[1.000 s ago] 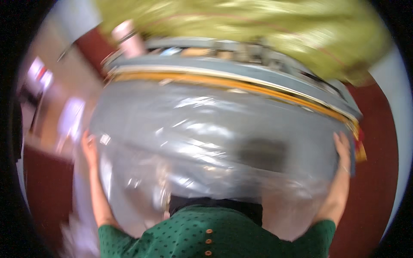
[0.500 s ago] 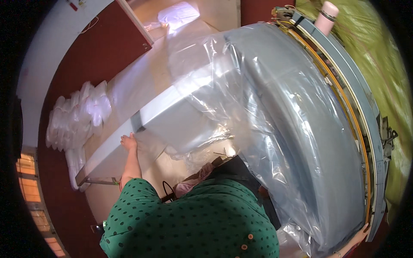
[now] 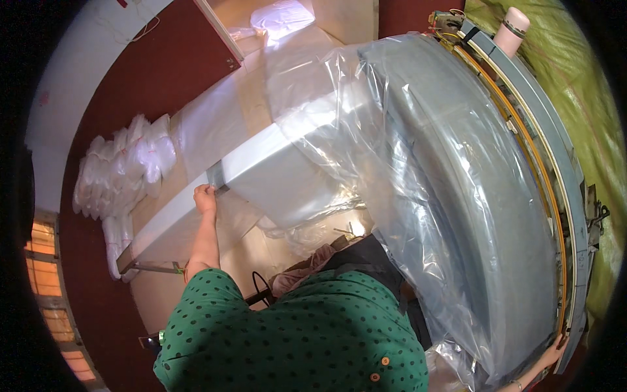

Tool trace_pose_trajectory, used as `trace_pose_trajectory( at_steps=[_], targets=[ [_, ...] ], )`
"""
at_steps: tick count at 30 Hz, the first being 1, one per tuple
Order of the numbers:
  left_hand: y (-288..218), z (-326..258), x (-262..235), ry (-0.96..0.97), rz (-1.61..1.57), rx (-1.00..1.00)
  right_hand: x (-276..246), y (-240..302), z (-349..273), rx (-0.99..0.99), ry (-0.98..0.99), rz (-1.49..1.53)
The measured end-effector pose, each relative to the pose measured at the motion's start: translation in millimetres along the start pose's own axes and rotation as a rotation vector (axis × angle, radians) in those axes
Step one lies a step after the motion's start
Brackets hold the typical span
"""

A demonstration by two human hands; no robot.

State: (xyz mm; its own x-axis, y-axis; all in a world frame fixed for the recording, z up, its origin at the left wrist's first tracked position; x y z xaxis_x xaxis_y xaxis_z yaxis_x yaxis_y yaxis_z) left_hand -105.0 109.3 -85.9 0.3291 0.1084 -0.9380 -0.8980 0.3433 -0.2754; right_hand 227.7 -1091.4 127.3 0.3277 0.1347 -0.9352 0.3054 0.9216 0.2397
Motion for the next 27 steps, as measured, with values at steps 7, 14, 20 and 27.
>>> trace_pose_trajectory(
  at_steps=[7, 14, 20, 27],
  targets=[
    [68, 26, -5, 0.472, -0.850, -0.220, -8, -7, -7, -0.027, 0.023, -0.048],
    [50, 56, -74, 0.257, -0.873, -0.108, -15, -5, -6, -0.005, 0.029, 0.031],
    [-316, -32, -194, 0.960, -1.060, 0.662, -17, 319, -39, -0.411, 0.269, 0.552],
    [-516, -180, -291, 1.211, -1.207, 1.282, -45, 589, -186, -0.980, 0.719, 1.229]
  ],
)
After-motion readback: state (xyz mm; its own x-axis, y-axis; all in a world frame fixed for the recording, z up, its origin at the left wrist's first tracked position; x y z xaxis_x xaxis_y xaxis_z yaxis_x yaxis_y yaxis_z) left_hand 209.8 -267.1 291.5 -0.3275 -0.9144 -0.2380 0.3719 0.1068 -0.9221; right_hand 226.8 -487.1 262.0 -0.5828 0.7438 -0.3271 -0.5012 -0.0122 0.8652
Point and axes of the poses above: each hand's wrist, its own z-axis towards the middle knuckle, its own x-axis out of the palm, y = z × x, the point moved 4 cm from there along z, towards the middle knuckle, and after that the axes turned 14 degrees about y, right-handed, at the moved point
